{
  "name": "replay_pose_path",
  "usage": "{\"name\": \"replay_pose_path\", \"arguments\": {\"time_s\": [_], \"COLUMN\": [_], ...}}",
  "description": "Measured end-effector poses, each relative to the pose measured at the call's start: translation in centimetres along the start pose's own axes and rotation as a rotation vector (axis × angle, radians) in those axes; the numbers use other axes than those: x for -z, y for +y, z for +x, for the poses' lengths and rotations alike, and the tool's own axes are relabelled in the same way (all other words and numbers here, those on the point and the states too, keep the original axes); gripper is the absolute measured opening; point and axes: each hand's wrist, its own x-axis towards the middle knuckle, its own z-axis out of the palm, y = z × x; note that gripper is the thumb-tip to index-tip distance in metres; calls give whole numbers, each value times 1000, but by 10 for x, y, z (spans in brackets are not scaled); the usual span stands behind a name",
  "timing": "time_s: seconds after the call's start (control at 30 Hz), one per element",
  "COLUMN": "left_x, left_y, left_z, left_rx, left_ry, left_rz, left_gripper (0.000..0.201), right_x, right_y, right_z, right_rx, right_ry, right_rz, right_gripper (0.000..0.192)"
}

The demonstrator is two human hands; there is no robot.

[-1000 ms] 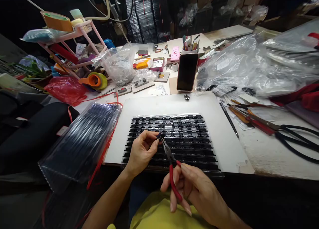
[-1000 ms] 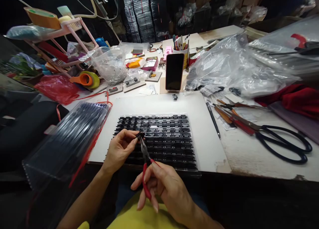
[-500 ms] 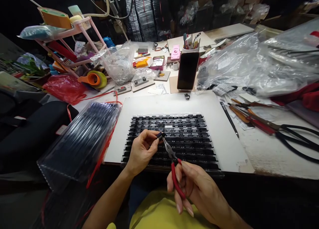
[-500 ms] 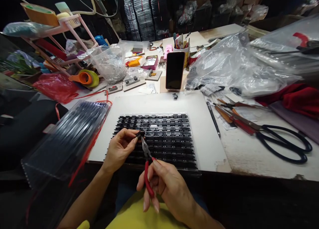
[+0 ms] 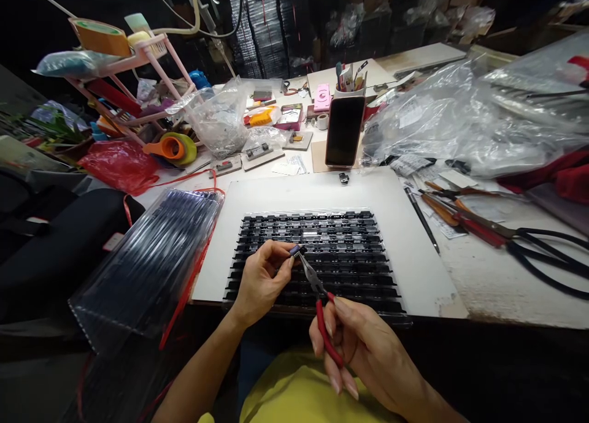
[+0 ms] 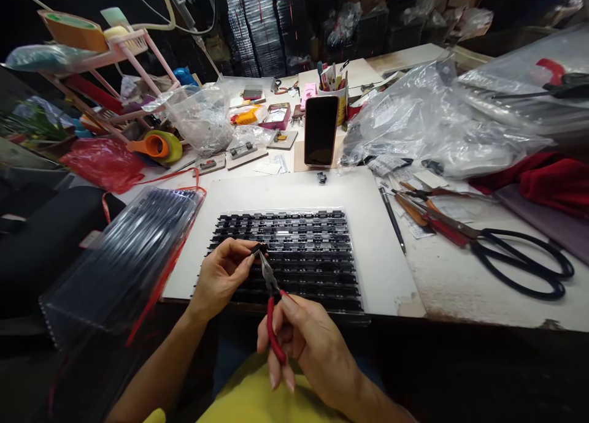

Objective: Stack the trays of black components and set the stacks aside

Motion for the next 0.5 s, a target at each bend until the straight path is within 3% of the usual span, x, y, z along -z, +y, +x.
{"name": "replay_pose_path", "arguments": {"time_s": [0.5], "left_x": [0], "left_y": [0], "left_z": [2], "left_rx": [-4], "left_ry": [-4], "left_rz": [42], "left_gripper": [6], "right_x": [3], "right_y": [1], "right_z": [1], "right_rx": [12], "right_ry": [-24], "right_rz": [7], "right_gripper": [35]}}
